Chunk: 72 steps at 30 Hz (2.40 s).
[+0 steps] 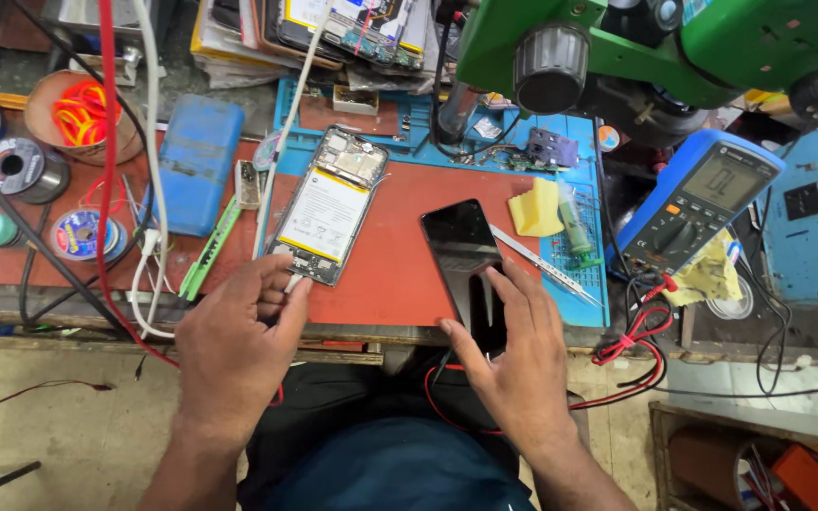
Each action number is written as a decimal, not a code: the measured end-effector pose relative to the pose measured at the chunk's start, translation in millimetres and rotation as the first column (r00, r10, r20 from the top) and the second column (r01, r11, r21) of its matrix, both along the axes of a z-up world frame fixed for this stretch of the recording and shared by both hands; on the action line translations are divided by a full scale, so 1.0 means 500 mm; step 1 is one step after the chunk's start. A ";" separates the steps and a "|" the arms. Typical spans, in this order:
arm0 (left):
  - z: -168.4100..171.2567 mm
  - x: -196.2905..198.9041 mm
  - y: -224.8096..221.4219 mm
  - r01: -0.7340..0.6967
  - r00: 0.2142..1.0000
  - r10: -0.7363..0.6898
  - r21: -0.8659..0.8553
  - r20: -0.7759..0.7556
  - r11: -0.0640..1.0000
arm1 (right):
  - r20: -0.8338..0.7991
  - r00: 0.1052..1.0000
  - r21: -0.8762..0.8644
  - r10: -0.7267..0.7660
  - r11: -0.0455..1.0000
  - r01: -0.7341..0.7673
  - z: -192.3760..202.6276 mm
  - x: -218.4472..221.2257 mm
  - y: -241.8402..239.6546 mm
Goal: The person disassembles a smartphone, removes the battery and motherboard, and uses a metal tool to scrape and clean the motherboard. The person then reassembles the phone and connects it to a power source.
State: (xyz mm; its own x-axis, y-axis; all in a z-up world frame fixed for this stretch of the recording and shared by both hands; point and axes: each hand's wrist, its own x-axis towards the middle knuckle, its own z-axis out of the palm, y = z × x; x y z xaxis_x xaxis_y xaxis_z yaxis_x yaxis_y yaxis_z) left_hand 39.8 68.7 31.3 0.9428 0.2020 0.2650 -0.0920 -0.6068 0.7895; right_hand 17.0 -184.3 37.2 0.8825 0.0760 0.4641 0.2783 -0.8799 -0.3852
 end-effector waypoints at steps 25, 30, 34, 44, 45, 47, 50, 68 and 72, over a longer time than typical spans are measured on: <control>-0.194 -0.121 -0.152 0.185 0.732 -0.662 -0.982 0.162 -0.035 | -0.234 0.815 0.969 0.530 0.057 0.241 -0.104 -0.072 0.014; -0.158 -0.127 -0.160 -0.050 0.791 -0.608 -0.983 0.071 -0.179 | -0.203 0.893 0.944 0.401 0.322 0.070 -0.138 -0.114 -0.001; -0.114 -0.124 -0.144 0.074 0.739 -0.622 -0.949 0.260 -0.308 | -0.214 0.821 0.951 0.529 0.306 0.051 -0.147 -0.107 -0.006; -0.039 -0.091 -0.133 0.280 0.794 -0.527 -0.952 0.303 -0.126 | -0.289 0.837 0.949 0.465 0.252 0.187 -0.208 -0.115 -0.027; -0.033 -0.075 -0.131 0.264 0.830 -0.476 -0.957 0.291 -0.124 | -0.308 0.882 0.926 0.357 0.325 0.192 -0.211 -0.101 -0.041; -0.029 -0.050 -0.135 0.192 0.890 -0.393 -0.972 0.232 -0.138 | -0.256 0.938 0.914 0.235 0.376 0.156 -0.206 -0.112 -0.057; -0.020 -0.032 -0.126 0.186 0.896 -0.404 -0.982 0.184 -0.033 | -0.110 0.971 0.930 0.214 0.365 0.025 -0.171 -0.097 -0.062; -0.021 -0.019 -0.130 0.205 0.898 -0.380 -0.975 0.223 -0.090 | 0.211 0.953 0.366 0.217 0.887 -0.282 -0.001 -0.063 0.015; -0.031 -0.019 -0.136 0.214 0.892 -0.392 -0.974 0.224 -0.068 | 0.205 0.956 0.336 0.209 0.902 -0.270 -0.002 -0.064 0.010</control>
State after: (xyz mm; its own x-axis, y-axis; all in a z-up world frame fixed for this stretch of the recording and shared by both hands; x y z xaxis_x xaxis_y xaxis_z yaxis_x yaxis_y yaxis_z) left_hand 30.2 0.4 16.0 0.9899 -0.1403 0.0202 0.1016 0.8018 0.5888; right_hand -14.9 -179.2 36.4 0.7699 0.0781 0.6334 0.5475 -0.5907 -0.5927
